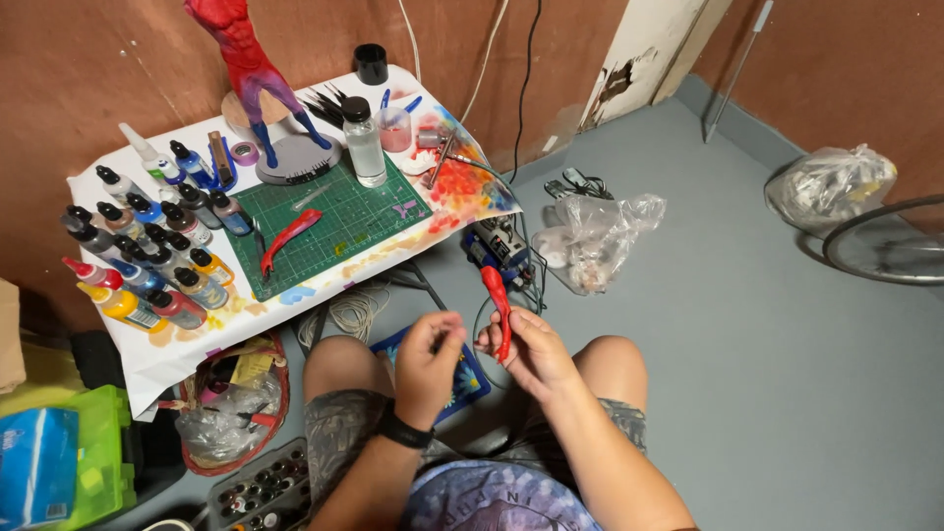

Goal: A person uses a fine-tipped tool to apply masking or paint to a small component of a 3D-printed figure at a design station.

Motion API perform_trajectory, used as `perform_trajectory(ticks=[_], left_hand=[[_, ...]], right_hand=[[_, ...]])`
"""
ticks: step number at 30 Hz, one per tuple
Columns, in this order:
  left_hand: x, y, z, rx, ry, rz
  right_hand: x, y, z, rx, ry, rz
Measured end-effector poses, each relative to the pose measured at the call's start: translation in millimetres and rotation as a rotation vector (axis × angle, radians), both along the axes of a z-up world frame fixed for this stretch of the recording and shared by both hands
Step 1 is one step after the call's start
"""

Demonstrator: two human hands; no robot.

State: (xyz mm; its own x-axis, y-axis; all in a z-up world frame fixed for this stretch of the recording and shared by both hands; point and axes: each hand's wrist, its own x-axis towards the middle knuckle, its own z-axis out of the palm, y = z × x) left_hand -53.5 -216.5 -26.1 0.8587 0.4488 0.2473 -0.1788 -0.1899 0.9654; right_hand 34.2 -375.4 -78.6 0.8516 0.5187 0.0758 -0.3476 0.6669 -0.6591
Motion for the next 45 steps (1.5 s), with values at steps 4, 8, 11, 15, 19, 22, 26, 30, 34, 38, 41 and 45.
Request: perform_trajectory(ticks=[4,8,11,15,19,22,26,30,34,38,41,45], left_hand=[[17.2,10.4,2.1,-0.166,-0.001,-0.208],[27.5,6.9,-11.1,-0.411,-0.06,-0.429],[33.2,6.0,-19.4,-0.472,-0.06,-0.452],[34.1,7.4,-20.4,-0.504,-0.088,-0.389],[34.0,9.8,-21.1,-0.51,-0.139,-0.417],[37.0,12.3,-28.9,-0.512,-0.195,-0.458],[31.4,7.0,-20.2,-0.526,-0.247,-0.426],[31.9,7.1,-22.5,-0.463,-0.222,-0.35],[34.6,9.2,-32.9,-0.51,-0.226,-0.322],[33.5,8.3,-36.1,-0.502,-0.216,-0.326],[34.2,8.7,-42.9,-0.464,-0.195,-0.322],[34.3,7.5,-46.8,-0.471,-0.169,-0.317]], right_hand=[[-7.4,-1.8,6.6,0.126,0.037,0.198],[-11.5,1.3,-6.5,0.086,0.154,0.243],[-13.6,4.2,-10.4,0.056,0.153,0.237],[-21.1,1.9,4.4,0.022,0.115,0.255],[-19.2,2.6,-8.0,-0.017,0.022,0.219],[-19.1,3.0,-6.1,-0.04,-0.052,0.236],[-18.8,2.0,-3.9,-0.23,-0.177,0.145],[-16.5,3.6,-11.1,-0.485,-0.293,0.004],[-17.4,3.2,-8.9,-0.511,-0.311,-0.03],[-16.5,1.9,-9.0,-0.524,-0.36,-0.107],[-19.3,1.9,-4.0,-0.571,-0.412,-0.163],[-19.6,2.4,-2.4,-0.566,-0.387,-0.179]])
